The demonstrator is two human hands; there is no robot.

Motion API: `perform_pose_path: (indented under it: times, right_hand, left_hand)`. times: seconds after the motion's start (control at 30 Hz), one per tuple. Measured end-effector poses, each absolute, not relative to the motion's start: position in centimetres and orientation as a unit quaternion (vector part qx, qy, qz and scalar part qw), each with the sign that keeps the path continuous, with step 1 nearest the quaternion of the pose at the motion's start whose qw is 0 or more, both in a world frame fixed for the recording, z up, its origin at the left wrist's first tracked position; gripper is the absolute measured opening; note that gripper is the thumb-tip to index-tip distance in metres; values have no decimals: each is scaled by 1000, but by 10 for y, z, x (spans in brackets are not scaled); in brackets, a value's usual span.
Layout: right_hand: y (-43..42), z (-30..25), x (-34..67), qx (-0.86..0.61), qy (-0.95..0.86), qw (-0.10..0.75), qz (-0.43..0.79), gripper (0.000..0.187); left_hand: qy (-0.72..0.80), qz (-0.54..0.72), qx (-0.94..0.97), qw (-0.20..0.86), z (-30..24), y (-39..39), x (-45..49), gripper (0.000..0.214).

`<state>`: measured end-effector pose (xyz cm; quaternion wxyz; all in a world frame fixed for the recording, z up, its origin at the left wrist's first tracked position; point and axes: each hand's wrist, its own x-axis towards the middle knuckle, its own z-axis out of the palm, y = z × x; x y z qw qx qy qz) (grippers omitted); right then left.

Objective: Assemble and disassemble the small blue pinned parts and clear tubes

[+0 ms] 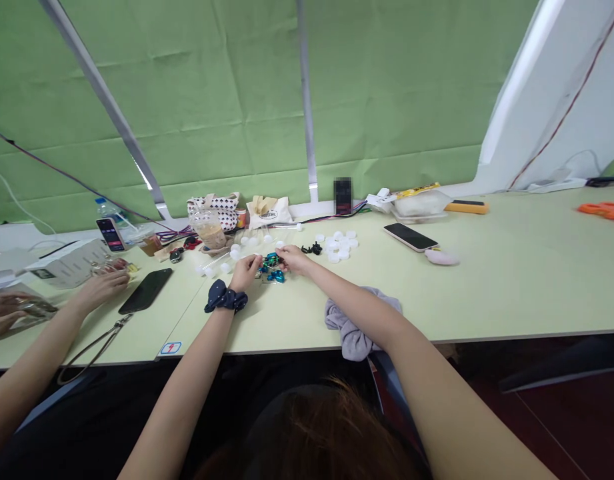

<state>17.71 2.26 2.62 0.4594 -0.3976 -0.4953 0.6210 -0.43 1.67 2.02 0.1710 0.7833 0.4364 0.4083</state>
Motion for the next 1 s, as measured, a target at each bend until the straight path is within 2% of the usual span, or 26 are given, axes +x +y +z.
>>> perform_pose_path:
  times: [0.1,0.2,0.4,0.5,0.6,0.77,0.9,1.0]
  right_hand:
    - [22,26,177,-383,-519,471,601,7]
    - [21,27,176,-376,-525,490,586,15]
    - [24,27,178,-397,-483,453,635,21]
    - [24,27,181,-364,-513,465,623,10]
    - [23,28,181,-361,-519,471,615,23]
    - [25,25,178,-400,-497,447,627,22]
    - [27,23,177,-376,-532,469,596,6]
    - [26,24,175,-379,-518,478,600,8]
  left_hand:
    - [438,405,784,169,20,17,-4,41]
    - [447,413,775,167,19,18,-5,41]
    - [442,413,776,176,19,19,-6,42]
    - [447,417,773,171,19,19,-6,43]
    - [453,421,767,172,19,20,-7,43]
    - [442,413,776,180,18,19,-5,42]
    - [443,416,773,182,19,19,-4,41]
    - [452,416,768,184,20,18,-5,42]
